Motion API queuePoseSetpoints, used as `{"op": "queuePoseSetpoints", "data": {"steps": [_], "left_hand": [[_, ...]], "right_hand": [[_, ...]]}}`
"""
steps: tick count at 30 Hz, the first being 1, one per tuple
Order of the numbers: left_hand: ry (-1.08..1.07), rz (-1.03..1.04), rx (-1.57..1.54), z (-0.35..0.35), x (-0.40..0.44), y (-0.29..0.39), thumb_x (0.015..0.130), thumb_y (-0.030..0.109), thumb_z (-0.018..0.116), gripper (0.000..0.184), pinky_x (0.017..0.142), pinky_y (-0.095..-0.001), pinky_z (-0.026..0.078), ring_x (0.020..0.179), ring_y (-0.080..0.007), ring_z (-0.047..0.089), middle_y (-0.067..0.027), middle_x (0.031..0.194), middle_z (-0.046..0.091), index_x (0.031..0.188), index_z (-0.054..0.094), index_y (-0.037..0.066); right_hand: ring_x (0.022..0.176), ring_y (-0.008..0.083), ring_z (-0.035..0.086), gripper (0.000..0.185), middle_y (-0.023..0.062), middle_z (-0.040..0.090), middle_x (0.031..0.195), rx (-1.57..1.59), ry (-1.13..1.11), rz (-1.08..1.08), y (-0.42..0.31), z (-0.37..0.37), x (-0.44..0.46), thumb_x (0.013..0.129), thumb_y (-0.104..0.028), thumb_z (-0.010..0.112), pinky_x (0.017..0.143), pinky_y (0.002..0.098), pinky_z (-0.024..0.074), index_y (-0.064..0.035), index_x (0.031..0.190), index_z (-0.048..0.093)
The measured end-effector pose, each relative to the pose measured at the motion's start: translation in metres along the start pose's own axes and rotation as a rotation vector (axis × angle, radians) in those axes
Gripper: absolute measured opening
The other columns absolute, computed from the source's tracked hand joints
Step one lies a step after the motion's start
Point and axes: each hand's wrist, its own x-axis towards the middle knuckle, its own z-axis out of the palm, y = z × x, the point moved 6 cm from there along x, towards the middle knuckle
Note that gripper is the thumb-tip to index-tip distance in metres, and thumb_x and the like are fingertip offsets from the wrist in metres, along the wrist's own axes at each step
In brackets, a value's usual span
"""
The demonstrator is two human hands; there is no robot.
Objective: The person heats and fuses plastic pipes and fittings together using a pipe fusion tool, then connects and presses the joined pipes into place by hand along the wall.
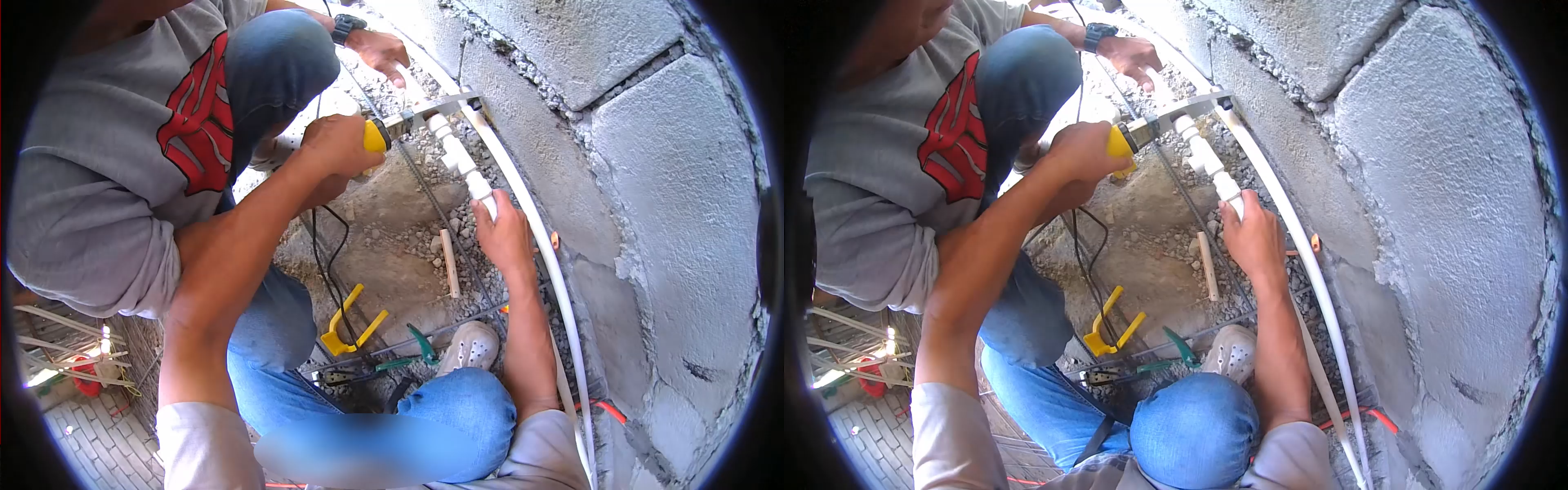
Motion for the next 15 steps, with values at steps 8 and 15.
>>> {"op": "queuePoseSetpoints", "data": {"steps": [8,15], "left_hand": [[-0.003,-0.013,0.006,0.0035,0.0024,0.0045,0.076,0.056,0.072,0.064,0.088,-0.0464,0.051,0.099,-0.0370,0.069,-0.0221,0.102,0.071,0.108,0.066,0.001],[-0.019,-0.038,0.021,0.0038,0.0021,0.0078,0.076,0.056,0.072,0.065,0.088,-0.0467,0.052,0.098,-0.0372,0.069,-0.0222,0.102,0.071,0.109,0.066,0.000]], "right_hand": [[0.083,0.0457,0.069,0.031,0.0249,0.070,0.082,-0.022,-0.027,0.052,0.0011,0.0035,0.0004,0.098,-0.032,0.060,0.072,0.0531,0.0517,-0.0017,0.105,0.059],[0.082,0.0452,0.070,0.030,0.0256,0.070,0.081,-0.042,-0.026,0.061,0.0013,0.0032,0.0012,0.099,-0.032,0.060,0.072,0.0534,0.0524,-0.0021,0.105,0.059]]}}
